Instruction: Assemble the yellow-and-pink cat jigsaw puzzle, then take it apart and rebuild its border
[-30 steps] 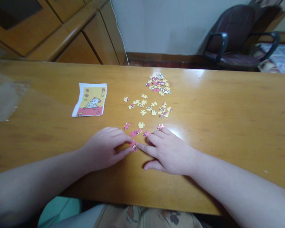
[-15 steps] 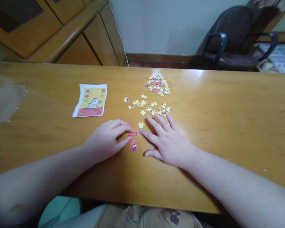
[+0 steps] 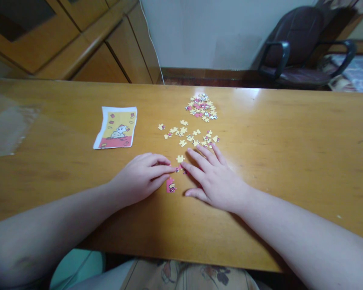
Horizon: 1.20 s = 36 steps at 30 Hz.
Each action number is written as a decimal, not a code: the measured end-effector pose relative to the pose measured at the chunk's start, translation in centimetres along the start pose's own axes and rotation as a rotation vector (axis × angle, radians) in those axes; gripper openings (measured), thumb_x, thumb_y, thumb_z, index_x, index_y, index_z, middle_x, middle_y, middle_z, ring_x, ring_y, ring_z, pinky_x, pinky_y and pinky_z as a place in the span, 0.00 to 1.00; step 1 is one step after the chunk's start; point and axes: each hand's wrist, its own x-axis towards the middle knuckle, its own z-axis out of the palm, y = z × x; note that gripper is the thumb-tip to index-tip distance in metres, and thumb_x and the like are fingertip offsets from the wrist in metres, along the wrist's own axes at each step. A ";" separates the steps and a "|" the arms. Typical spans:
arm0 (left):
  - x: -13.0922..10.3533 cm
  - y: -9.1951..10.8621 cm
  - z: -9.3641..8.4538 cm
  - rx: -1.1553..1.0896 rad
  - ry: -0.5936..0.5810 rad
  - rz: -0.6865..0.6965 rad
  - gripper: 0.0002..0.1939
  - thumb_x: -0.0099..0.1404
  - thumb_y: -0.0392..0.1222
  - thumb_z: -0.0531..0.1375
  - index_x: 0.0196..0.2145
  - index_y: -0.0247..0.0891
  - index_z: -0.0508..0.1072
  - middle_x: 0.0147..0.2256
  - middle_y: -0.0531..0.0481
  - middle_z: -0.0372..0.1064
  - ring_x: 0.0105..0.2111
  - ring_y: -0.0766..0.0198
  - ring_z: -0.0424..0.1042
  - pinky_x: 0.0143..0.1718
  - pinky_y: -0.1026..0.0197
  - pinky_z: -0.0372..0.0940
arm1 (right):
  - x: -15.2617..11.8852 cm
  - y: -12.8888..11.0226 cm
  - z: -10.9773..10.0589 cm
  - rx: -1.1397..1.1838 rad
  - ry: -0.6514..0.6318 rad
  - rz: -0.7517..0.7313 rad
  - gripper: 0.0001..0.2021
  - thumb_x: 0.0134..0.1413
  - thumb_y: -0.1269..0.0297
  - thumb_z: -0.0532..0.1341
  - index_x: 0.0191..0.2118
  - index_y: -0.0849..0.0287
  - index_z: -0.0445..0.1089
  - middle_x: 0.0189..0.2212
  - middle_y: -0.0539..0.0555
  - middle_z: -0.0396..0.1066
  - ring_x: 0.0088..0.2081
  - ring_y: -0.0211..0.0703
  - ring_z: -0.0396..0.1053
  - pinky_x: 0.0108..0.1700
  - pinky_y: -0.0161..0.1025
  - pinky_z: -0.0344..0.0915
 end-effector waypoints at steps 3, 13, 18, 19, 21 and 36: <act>0.0 0.1 -0.1 -0.017 -0.022 0.019 0.10 0.66 0.41 0.55 0.38 0.43 0.77 0.41 0.49 0.73 0.37 0.62 0.69 0.40 0.57 0.63 | 0.0 0.1 -0.1 0.010 0.018 0.012 0.33 0.57 0.40 0.52 0.59 0.57 0.64 0.61 0.61 0.58 0.64 0.61 0.47 0.64 0.64 0.39; 0.1 0.0 -0.1 0.097 -0.104 -0.014 0.17 0.67 0.38 0.52 0.50 0.49 0.73 0.49 0.47 0.70 0.41 0.59 0.68 0.43 0.54 0.61 | 0.0 0.1 -0.6 0.089 0.074 -0.049 0.23 0.58 0.45 0.55 0.49 0.56 0.72 0.56 0.58 0.65 0.62 0.56 0.52 0.64 0.62 0.41; 0.2 0.2 -0.4 0.081 -0.093 -0.097 0.12 0.68 0.43 0.53 0.42 0.41 0.76 0.43 0.47 0.72 0.39 0.59 0.67 0.42 0.55 0.61 | -0.2 -0.1 -0.8 0.163 0.059 -0.202 0.19 0.60 0.48 0.55 0.45 0.55 0.73 0.52 0.56 0.69 0.61 0.52 0.55 0.65 0.59 0.41; 0.2 0.2 -0.4 0.074 -0.092 -0.103 0.12 0.68 0.43 0.53 0.43 0.41 0.76 0.43 0.46 0.72 0.39 0.59 0.67 0.43 0.55 0.62 | -0.2 -0.2 -0.8 0.174 0.050 -0.220 0.19 0.60 0.48 0.54 0.45 0.56 0.73 0.52 0.56 0.69 0.61 0.52 0.55 0.65 0.58 0.41; 0.2 0.2 -0.5 0.071 -0.097 -0.073 0.14 0.68 0.41 0.53 0.46 0.42 0.75 0.45 0.46 0.72 0.40 0.59 0.67 0.43 0.55 0.61 | -0.2 -0.3 -0.8 0.178 0.020 -0.239 0.21 0.59 0.46 0.54 0.47 0.56 0.72 0.53 0.56 0.68 0.61 0.52 0.53 0.65 0.58 0.41; 0.1 -0.1 -0.4 0.083 -0.061 -0.075 0.14 0.69 0.41 0.52 0.46 0.43 0.75 0.45 0.46 0.72 0.40 0.59 0.67 0.43 0.54 0.61 | -0.2 -0.5 -0.5 0.111 -0.056 -0.235 0.33 0.55 0.41 0.55 0.62 0.51 0.59 0.63 0.60 0.55 0.64 0.58 0.47 0.62 0.63 0.43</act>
